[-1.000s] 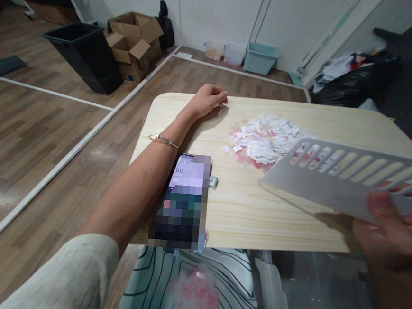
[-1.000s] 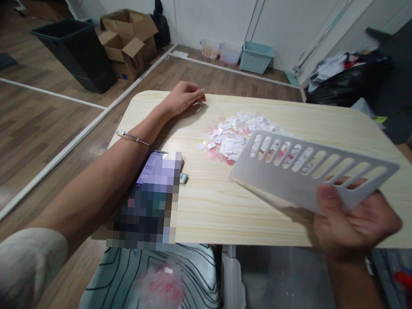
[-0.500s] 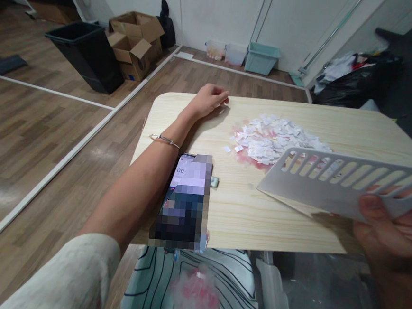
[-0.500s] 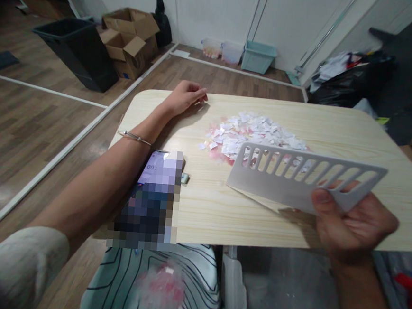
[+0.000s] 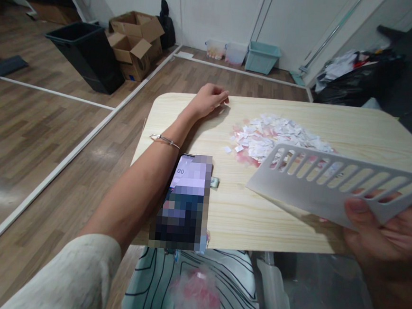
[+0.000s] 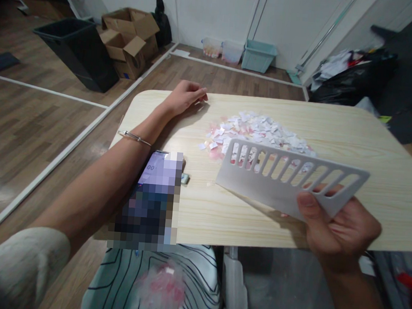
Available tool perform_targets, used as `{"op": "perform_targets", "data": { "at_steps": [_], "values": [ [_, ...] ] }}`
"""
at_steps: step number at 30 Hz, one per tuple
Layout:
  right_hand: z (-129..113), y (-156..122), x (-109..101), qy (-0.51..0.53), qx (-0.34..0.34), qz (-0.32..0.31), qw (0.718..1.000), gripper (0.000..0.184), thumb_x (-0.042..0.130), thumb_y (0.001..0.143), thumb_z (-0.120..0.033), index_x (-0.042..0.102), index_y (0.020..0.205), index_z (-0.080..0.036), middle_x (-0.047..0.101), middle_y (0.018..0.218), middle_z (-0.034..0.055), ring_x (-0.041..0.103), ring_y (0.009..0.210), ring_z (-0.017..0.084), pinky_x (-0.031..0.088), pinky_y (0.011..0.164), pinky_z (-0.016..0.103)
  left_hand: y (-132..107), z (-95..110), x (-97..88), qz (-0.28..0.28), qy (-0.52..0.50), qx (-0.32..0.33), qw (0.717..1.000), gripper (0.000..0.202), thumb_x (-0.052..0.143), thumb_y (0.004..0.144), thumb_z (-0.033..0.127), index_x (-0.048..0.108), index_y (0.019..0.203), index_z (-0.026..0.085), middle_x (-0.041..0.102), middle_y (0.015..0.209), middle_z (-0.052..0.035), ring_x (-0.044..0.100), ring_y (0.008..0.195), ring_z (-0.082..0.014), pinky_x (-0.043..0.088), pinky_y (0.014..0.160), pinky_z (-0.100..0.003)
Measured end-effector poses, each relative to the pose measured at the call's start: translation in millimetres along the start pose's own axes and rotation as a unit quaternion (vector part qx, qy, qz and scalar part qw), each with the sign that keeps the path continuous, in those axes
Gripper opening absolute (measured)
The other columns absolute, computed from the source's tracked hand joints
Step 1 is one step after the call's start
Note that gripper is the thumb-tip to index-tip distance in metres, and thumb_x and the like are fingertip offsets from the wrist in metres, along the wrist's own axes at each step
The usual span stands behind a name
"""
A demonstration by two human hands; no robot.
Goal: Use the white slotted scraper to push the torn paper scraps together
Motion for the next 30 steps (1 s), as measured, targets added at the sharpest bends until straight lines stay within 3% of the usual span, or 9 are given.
{"op": "perform_targets", "data": {
  "at_steps": [7, 12, 17, 20, 23, 30],
  "values": [
    [-0.5, -2.9, 3.9, 0.024, 0.031, -0.016, 0.999, 0.037, 0.103, 0.061, -0.048, 0.079, 0.071, -0.021, 0.071, 0.067, 0.001, 0.063, 0.058, 0.019, 0.055, 0.051, 0.035, -1.7, 1.8, 1.3, 0.011, -0.017, -0.01, 1.0, 0.023, 0.067, 0.098, 0.025, 0.067, 0.076, 0.018, 0.052, 0.061, 0.0003, 0.051, 0.065, -0.013, 0.043, 0.068, -0.03],
    [1.3, -1.0, 7.4, 0.005, 0.054, -0.004, 0.999, 0.031, 0.099, 0.062, -0.041, 0.081, 0.075, -0.019, 0.074, 0.07, 0.0021, 0.063, 0.059, 0.019, 0.053, 0.052, 0.034, -2.9, 4.4, 0.7, 0.005, -0.012, -0.017, 1.0, 0.026, 0.065, 0.1, 0.024, 0.067, 0.075, 0.017, 0.052, 0.061, 0.0003, 0.05, 0.064, -0.013, 0.043, 0.069, -0.031],
    [-1.2, -0.9, 14.8, 0.005, 0.044, 0.048, 0.998, 0.03, 0.094, 0.066, -0.036, 0.086, 0.09, -0.02, 0.081, 0.09, 0.0053, 0.073, 0.078, 0.025, 0.059, 0.079, 0.047, -3.5, 5.2, -1.1, 0.005, 0.005, -0.017, 1.0, 0.028, 0.064, 0.102, 0.023, 0.069, 0.076, 0.016, 0.053, 0.062, -0.0001, 0.051, 0.064, -0.013, 0.043, 0.071, -0.032],
    [-2.8, -1.6, 16.2, 0.029, 0.062, 0.043, 0.997, 0.03, 0.098, 0.062, -0.039, 0.084, 0.083, -0.021, 0.077, 0.081, 0.0037, 0.068, 0.069, 0.024, 0.059, 0.067, 0.043, -3.1, 4.3, -0.6, 0.008, -0.001, -0.01, 1.0, 0.025, 0.065, 0.1, 0.024, 0.068, 0.077, 0.017, 0.054, 0.062, 0.0001, 0.052, 0.065, -0.0134, 0.043, 0.07, -0.031],
    [-2.7, -2.0, 13.5, 0.021, 0.063, 0.022, 0.998, 0.034, 0.101, 0.059, -0.043, 0.079, 0.073, -0.021, 0.07, 0.068, 0.0015, 0.061, 0.058, 0.02, 0.051, 0.051, 0.035, -2.5, 3.1, 0.2, 0.008, -0.005, -0.003, 1.0, 0.024, 0.067, 0.099, 0.026, 0.067, 0.076, 0.017, 0.053, 0.061, 0.0007, 0.05, 0.063, -0.0126, 0.042, 0.068, -0.03],
    [4.8, -2.6, 6.2, 0.027, 0.053, -0.043, 0.997, 0.024, 0.097, 0.066, -0.037, 0.081, 0.075, -0.021, 0.073, 0.069, 0.0022, 0.064, 0.058, 0.021, 0.053, 0.049, 0.033, -1.3, 0.8, 0.5, 0.005, -0.012, 0.005, 1.0, 0.022, 0.069, 0.098, 0.03, 0.069, 0.08, 0.017, 0.054, 0.06, 0.0007, 0.045, 0.059, -0.0109, 0.04, 0.062, -0.027]
  ]
}}
Point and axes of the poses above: each hand's wrist, its own y-axis towards the middle knuckle, its own x-axis out of the palm, z = x × y, the point moved 1 cm from there along y, towards the middle knuckle
